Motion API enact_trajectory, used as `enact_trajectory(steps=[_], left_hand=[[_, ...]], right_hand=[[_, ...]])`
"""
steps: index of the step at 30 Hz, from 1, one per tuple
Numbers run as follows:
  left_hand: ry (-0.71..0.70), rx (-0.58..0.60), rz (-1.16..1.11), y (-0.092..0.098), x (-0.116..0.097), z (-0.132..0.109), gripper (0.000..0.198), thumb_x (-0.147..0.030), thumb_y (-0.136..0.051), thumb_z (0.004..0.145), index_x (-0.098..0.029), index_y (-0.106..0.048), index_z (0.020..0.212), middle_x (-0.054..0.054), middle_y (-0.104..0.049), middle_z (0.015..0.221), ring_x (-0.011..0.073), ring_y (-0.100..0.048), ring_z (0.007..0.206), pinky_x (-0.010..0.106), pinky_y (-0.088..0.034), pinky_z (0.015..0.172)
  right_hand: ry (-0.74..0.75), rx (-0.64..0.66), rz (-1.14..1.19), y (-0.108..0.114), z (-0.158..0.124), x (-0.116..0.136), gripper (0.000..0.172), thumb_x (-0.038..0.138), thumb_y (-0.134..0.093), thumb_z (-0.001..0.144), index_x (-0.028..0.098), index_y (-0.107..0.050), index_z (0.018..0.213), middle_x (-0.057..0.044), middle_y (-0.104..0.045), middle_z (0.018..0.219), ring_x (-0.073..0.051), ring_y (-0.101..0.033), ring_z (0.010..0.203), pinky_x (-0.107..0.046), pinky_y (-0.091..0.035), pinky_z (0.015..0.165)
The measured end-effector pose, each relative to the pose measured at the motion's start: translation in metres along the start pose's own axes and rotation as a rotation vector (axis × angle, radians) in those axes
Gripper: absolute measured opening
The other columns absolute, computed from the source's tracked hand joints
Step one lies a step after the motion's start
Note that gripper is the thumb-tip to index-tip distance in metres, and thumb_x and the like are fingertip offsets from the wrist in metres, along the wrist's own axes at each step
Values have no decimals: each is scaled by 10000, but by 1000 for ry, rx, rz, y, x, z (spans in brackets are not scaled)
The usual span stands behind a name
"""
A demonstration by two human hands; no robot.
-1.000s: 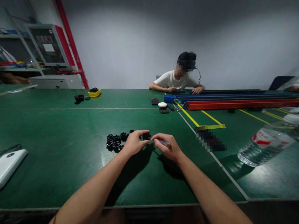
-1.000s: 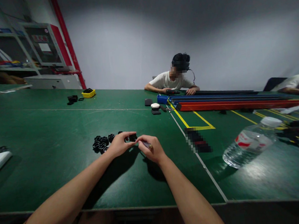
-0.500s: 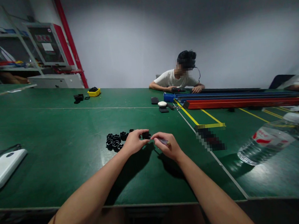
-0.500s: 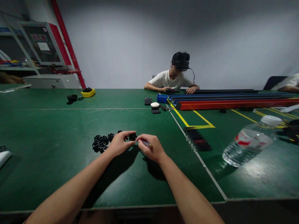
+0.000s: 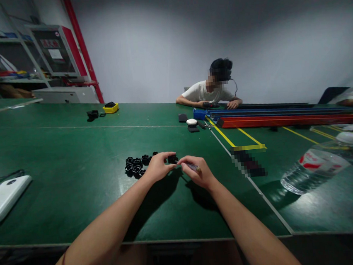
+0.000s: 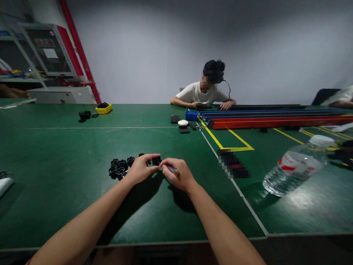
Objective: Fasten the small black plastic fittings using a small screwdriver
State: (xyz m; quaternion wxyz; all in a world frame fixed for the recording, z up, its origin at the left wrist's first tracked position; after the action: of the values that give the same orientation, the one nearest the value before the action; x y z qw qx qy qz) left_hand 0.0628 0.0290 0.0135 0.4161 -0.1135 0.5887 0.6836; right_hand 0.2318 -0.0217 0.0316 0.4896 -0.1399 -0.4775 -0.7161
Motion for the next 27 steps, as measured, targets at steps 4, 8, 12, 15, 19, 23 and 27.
enact_trajectory(steps=[4, 8, 12, 15, 19, 23, 27], left_hand=[[-14, 2, 0, -1, 1, 0, 480, -233, -775, 762, -209, -697, 1235, 58, -742, 1073, 207, -650, 896, 310, -505, 855], [-29, 0, 15, -1, 2, 0, 480, -225, -772, 765, -214, -692, 1238, 59, -736, 1074, 209, -653, 897, 317, -509, 849], [-56, -7, 58, -1, 1, -1, 463, -237, -765, 779, -191, -690, 1234, 71, -731, 1019, 223, -657, 914, 329, -509, 853], [-88, -41, 91, 0, 0, -1, 442, -255, -755, 793, -178, -690, 1223, 81, -725, 1011, 237, -656, 945, 346, -505, 881], [-125, -110, 137, 7, -1, 1, 373, -286, -714, 825, -173, -699, 1180, 96, -712, 1030, 249, -651, 986, 361, -503, 907], [-120, -161, 146, 19, -1, 4, 305, -307, -673, 847, -162, -710, 1113, 105, -706, 1056, 249, -653, 992, 362, -505, 906], [-77, -164, 140, 32, -1, 5, 268, -334, -637, 856, -172, -699, 1061, 92, -725, 1029, 239, -667, 941, 354, -511, 859]], right_hand=[[-6, -4, 7, 0, 0, 0, 201, 243, -536, 833, 176, -725, 826, -35, -702, 751, -159, -601, 638, -262, -423, 616], [-16, 2, 6, 0, 0, -1, 202, 244, -536, 833, 175, -726, 827, -31, -693, 736, -153, -592, 628, -258, -415, 605], [-30, 4, 31, -1, 0, -4, 197, 253, -544, 827, 174, -725, 822, -27, -679, 717, -150, -578, 614, -260, -410, 589], [-97, -37, 142, 1, 0, -6, 197, 278, -551, 819, 175, -720, 813, -21, -655, 681, -147, -565, 593, -261, -416, 568], [-195, -134, 391, 6, -1, -7, 196, 323, -578, 803, 175, -705, 782, -3, -601, 604, -134, -527, 537, -253, -404, 511], [-243, -353, 575, 14, -2, -15, 192, 341, -594, 793, 177, -685, 753, 8, -579, 577, -111, -487, 501, -229, -355, 460], [-324, -524, 619, 18, -1, -29, 197, 365, -596, 769, 183, -669, 748, 17, -574, 563, -102, -481, 472, -212, -337, 424]])
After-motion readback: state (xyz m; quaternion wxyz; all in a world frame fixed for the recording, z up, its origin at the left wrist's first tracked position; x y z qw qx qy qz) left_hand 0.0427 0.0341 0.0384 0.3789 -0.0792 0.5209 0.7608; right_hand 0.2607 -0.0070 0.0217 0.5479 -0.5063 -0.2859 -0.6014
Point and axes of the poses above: each hand's wrist, its own z-axis towards the middle knuckle, its own y-axis out of the back of the hand, x = y × z, the point moved 3 cm from there along z, towards the middle knuckle
